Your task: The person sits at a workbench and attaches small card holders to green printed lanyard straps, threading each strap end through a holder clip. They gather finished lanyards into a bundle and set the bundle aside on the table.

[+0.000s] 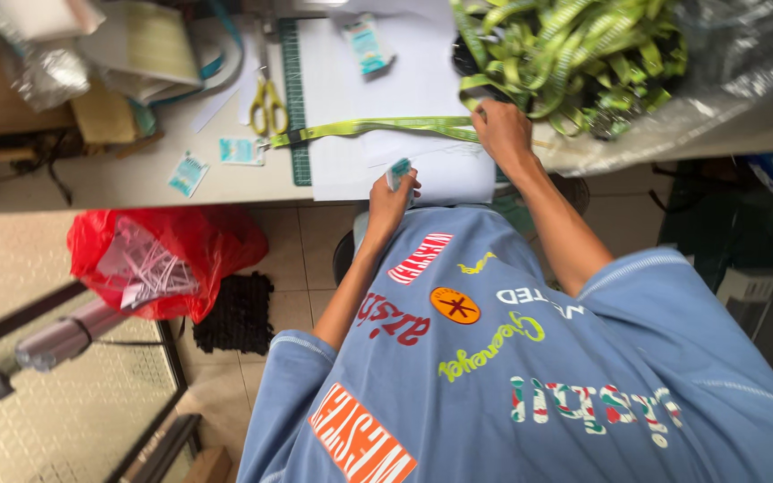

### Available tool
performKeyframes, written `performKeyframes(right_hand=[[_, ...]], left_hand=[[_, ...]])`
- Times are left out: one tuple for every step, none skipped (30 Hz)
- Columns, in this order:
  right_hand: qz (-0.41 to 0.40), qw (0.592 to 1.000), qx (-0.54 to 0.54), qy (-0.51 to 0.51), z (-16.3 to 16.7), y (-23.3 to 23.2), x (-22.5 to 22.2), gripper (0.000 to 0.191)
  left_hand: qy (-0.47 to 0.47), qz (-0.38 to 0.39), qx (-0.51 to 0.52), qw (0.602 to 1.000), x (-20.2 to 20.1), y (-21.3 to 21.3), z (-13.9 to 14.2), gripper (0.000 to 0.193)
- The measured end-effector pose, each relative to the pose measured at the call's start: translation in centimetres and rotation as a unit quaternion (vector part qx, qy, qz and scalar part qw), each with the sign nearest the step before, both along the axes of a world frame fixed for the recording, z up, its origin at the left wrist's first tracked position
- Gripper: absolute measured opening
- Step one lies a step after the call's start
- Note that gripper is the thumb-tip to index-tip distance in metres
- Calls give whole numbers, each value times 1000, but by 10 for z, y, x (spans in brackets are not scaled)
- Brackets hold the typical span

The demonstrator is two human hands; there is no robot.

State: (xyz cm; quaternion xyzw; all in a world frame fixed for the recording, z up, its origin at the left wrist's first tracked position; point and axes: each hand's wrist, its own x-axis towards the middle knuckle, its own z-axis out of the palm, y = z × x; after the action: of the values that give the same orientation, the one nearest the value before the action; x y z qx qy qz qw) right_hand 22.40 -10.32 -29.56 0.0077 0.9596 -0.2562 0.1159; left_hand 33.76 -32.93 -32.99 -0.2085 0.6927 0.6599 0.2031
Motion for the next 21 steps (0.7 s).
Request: performKeyframes(right_hand=[[-12,1000,-4,3,-1,3,4,19],[-24,1000,-9,6,-3,5,7,20],[-35,999,-13,8,-4,10,13,20],[-55,998,-22,2,-6,17,20,20],[-74,997,-33,-4,-8,24,27,20],[-91,995,-44,-11,-10,30,35,21],[-112,993,-42,-7,-12,39,43,20],[-132,990,-41,-2,-15,51,52,19],[-151,988,-39,4,-17,64,59,17],[-177,984,-35,1,-17,77,65,16],[-202,979,-33,-3,-20,88,69,14],[-227,973,-30,-6,-19,99,72,13],[-216,976,2,37,-18,108,72,13],[-204,975,32,79,-15,116,72,14],[-191,972,63,121,-12,122,71,15],[-188,972,59,129,-9,127,67,22],[-185,972,55,136,-4,130,61,29],[-181,972,51,143,-1,132,56,36],[-177,968,77,163,3,134,51,39],[-171,963,103,183,6,136,46,43],[-165,956,128,204,7,137,41,47]], left_hand=[[20,-22,-22,999,3,2,4,31],[41,-43,-44,997,4,0,7,30],[62,-64,-64,994,8,-1,11,29],[61,-63,-74,993,9,-3,13,29],[61,-61,-86,993,11,-7,15,28],[59,-57,-99,992,14,-10,17,28],[62,-50,-103,992,17,-13,18,28],[65,-41,-107,991,20,-16,18,28],[69,-32,-111,991,23,-17,17,28],[57,-25,-111,992,26,-16,17,28],[44,-18,-112,993,29,-16,15,28],[33,-10,-112,993,32,-14,14,28],[30,-8,-108,994,35,-10,12,28],[27,-4,-105,994,38,-6,10,28],[24,-1,-102,995,41,-1,9,28],[26,-3,-99,995,43,5,7,28],[28,-4,-97,995,45,11,7,28],[30,-4,-96,995,47,17,6,28],[33,-8,-94,995,49,23,7,28],[35,-10,-92,995,51,30,7,28],[38,-12,-90,995,52,35,7,28]])
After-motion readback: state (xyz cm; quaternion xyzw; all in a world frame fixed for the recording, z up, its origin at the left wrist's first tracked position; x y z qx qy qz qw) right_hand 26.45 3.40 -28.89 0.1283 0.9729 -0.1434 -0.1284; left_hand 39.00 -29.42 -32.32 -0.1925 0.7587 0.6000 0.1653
